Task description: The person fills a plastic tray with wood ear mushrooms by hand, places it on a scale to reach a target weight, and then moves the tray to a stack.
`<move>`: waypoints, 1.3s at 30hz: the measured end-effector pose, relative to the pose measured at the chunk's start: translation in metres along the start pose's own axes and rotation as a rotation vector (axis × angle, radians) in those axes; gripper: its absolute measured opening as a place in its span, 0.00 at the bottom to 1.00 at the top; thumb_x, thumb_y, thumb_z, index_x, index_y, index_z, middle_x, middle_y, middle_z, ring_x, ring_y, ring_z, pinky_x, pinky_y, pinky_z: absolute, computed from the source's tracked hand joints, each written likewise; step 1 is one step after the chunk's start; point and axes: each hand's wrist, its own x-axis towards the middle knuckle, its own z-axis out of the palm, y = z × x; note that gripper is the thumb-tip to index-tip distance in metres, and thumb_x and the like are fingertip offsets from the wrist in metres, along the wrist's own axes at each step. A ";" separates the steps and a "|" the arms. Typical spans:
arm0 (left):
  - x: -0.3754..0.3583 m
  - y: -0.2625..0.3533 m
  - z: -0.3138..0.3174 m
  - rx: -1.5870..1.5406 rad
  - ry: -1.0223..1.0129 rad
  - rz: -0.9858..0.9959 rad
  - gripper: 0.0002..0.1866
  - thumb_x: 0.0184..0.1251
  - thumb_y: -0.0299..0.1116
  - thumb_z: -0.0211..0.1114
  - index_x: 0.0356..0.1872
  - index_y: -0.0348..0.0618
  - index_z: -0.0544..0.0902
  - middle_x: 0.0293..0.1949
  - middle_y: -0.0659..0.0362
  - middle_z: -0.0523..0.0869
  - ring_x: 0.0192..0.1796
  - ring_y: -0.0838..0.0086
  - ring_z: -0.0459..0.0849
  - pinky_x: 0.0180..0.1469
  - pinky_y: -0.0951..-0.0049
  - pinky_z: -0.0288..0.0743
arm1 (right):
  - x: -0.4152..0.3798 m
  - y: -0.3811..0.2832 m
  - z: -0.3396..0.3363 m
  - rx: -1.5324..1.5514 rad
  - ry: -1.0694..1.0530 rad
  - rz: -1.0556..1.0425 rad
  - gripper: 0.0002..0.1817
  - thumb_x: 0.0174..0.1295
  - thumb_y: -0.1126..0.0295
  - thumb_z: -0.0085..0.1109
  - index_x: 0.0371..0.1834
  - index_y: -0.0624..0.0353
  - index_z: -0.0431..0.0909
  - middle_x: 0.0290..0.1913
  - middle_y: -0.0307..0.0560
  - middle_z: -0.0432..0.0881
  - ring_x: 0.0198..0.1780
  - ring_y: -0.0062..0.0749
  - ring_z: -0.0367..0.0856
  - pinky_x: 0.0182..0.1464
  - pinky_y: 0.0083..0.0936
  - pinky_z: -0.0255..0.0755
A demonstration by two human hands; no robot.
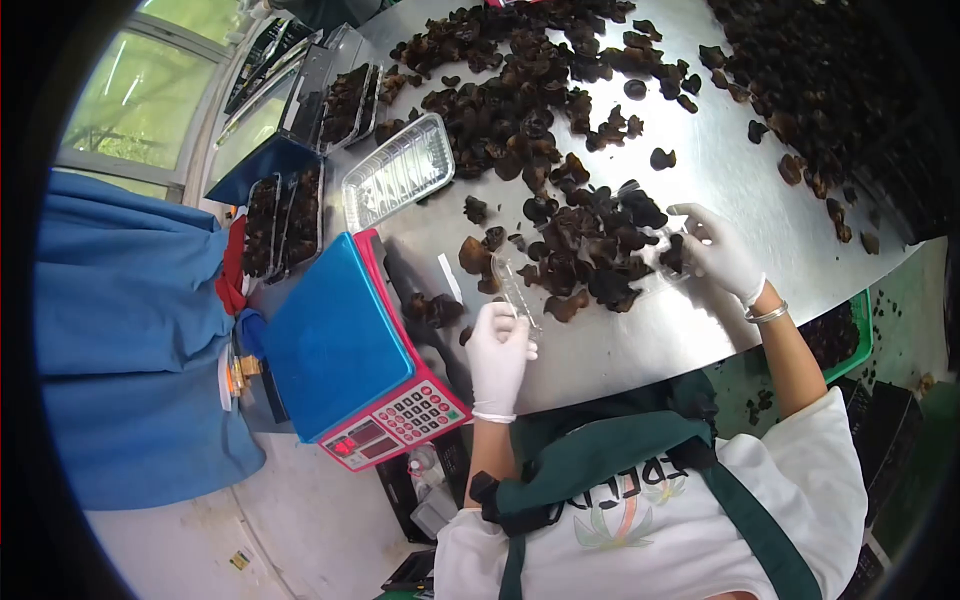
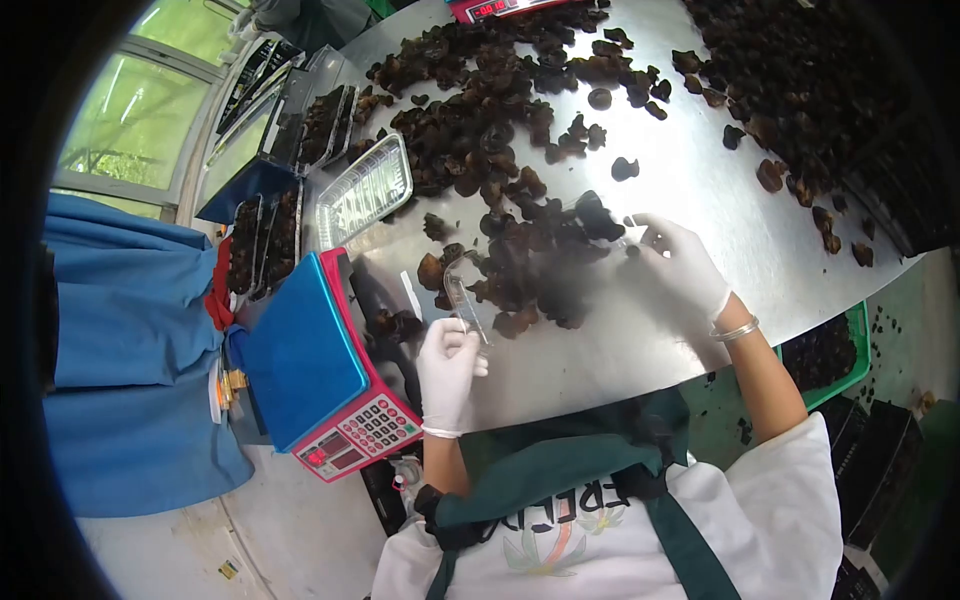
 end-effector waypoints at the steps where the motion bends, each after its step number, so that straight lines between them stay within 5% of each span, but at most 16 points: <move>1: 0.001 0.003 -0.005 -0.007 -0.019 -0.008 0.07 0.66 0.22 0.60 0.43 0.35 0.73 0.29 0.58 0.79 0.23 0.80 0.79 0.23 0.81 0.76 | 0.005 -0.004 0.000 0.068 -0.021 -0.008 0.19 0.61 0.77 0.52 0.57 0.60 0.75 0.29 0.39 0.76 0.30 0.18 0.76 0.37 0.21 0.74; 11: -0.050 0.045 -0.067 -0.124 0.227 0.069 0.06 0.68 0.25 0.58 0.44 0.37 0.74 0.28 0.59 0.79 0.22 0.79 0.79 0.22 0.82 0.73 | 0.030 -0.088 0.031 0.197 -0.194 -0.142 0.19 0.61 0.77 0.51 0.56 0.60 0.77 0.29 0.34 0.77 0.29 0.14 0.77 0.33 0.16 0.73; 14: -0.069 0.050 -0.112 -0.120 0.358 0.040 0.05 0.67 0.23 0.58 0.43 0.38 0.74 0.27 0.60 0.78 0.21 0.79 0.79 0.21 0.82 0.75 | 0.048 -0.113 0.074 0.326 -0.407 -0.141 0.21 0.62 0.77 0.48 0.59 0.63 0.73 0.28 0.36 0.77 0.22 0.16 0.76 0.27 0.15 0.75; 20: -0.081 0.020 -0.192 -0.111 0.591 0.029 0.07 0.69 0.27 0.59 0.44 0.37 0.77 0.26 0.60 0.80 0.21 0.82 0.77 0.21 0.84 0.73 | 0.082 -0.140 0.166 0.556 -0.769 -0.095 0.20 0.65 0.77 0.47 0.61 0.63 0.73 0.40 0.39 0.81 0.32 0.18 0.80 0.37 0.16 0.77; 22: -0.082 0.016 -0.209 -0.110 0.653 -0.010 0.08 0.70 0.28 0.59 0.45 0.36 0.77 0.27 0.60 0.80 0.21 0.82 0.77 0.22 0.84 0.73 | 0.104 -0.142 0.182 0.357 -0.618 -0.270 0.18 0.66 0.77 0.47 0.58 0.61 0.76 0.43 0.42 0.83 0.35 0.19 0.82 0.38 0.18 0.78; 25: -0.088 0.014 -0.203 0.106 0.943 0.116 0.09 0.68 0.27 0.62 0.47 0.37 0.79 0.28 0.62 0.80 0.24 0.85 0.74 0.25 0.83 0.69 | 0.168 -0.114 0.189 -0.072 0.293 -0.867 0.11 0.60 0.72 0.56 0.44 0.60 0.82 0.42 0.50 0.84 0.47 0.36 0.82 0.52 0.27 0.73; 26: -0.088 0.010 -0.195 0.163 1.028 0.224 0.09 0.67 0.26 0.62 0.46 0.37 0.80 0.28 0.63 0.80 0.25 0.85 0.74 0.27 0.83 0.69 | 0.190 -0.113 0.167 -0.330 0.273 -0.846 0.18 0.59 0.63 0.61 0.52 0.54 0.80 0.55 0.52 0.79 0.58 0.43 0.75 0.60 0.35 0.68; 28: -0.095 0.024 -0.157 0.327 0.963 0.384 0.07 0.64 0.25 0.65 0.43 0.39 0.82 0.31 0.63 0.82 0.31 0.84 0.78 0.33 0.80 0.73 | 0.209 -0.090 0.166 -0.926 0.639 -0.546 0.28 0.56 0.54 0.65 0.61 0.44 0.75 0.69 0.54 0.66 0.65 0.56 0.67 0.60 0.46 0.67; 30: -0.093 0.023 -0.127 0.442 0.635 0.638 0.07 0.61 0.26 0.66 0.40 0.43 0.84 0.33 0.58 0.87 0.33 0.72 0.86 0.35 0.73 0.78 | 0.239 -0.055 0.159 -0.932 0.429 -0.499 0.35 0.52 0.49 0.68 0.66 0.36 0.70 0.75 0.54 0.54 0.66 0.65 0.62 0.61 0.54 0.66; 32: -0.080 0.020 -0.095 0.407 0.243 0.701 0.05 0.61 0.29 0.67 0.38 0.44 0.85 0.30 0.56 0.85 0.29 0.66 0.84 0.32 0.72 0.78 | 0.239 -0.055 0.147 -0.814 0.217 -0.651 0.33 0.51 0.52 0.69 0.63 0.38 0.73 0.72 0.54 0.61 0.64 0.62 0.65 0.62 0.49 0.67; 34: -0.062 0.002 -0.068 0.420 -0.007 0.731 0.04 0.61 0.31 0.66 0.35 0.45 0.84 0.31 0.58 0.86 0.29 0.65 0.84 0.31 0.70 0.77 | 0.230 -0.058 0.138 -0.735 0.089 -0.770 0.21 0.52 0.67 0.68 0.51 0.49 0.77 0.62 0.50 0.73 0.60 0.55 0.71 0.61 0.37 0.69; 36: -0.050 -0.010 -0.044 0.362 -0.060 0.734 0.04 0.62 0.32 0.65 0.34 0.44 0.84 0.29 0.57 0.85 0.28 0.63 0.83 0.31 0.67 0.75 | 0.229 -0.048 0.127 -0.592 0.037 -0.792 0.14 0.53 0.72 0.66 0.44 0.56 0.78 0.52 0.48 0.78 0.56 0.49 0.74 0.59 0.37 0.68; 38: -0.044 -0.015 -0.026 0.270 -0.182 0.659 0.05 0.63 0.32 0.64 0.35 0.44 0.84 0.28 0.56 0.84 0.27 0.62 0.82 0.31 0.67 0.75 | 0.230 -0.035 0.117 -0.490 0.136 -0.930 0.09 0.54 0.76 0.64 0.38 0.60 0.79 0.41 0.46 0.81 0.44 0.41 0.78 0.51 0.34 0.72; 39: -0.041 -0.017 -0.018 0.274 -0.219 0.605 0.07 0.64 0.34 0.61 0.33 0.43 0.83 0.31 0.54 0.85 0.30 0.59 0.83 0.34 0.66 0.76 | 0.211 -0.048 0.113 -0.363 0.084 -0.778 0.07 0.53 0.79 0.63 0.36 0.62 0.79 0.34 0.44 0.80 0.32 0.34 0.76 0.40 0.28 0.72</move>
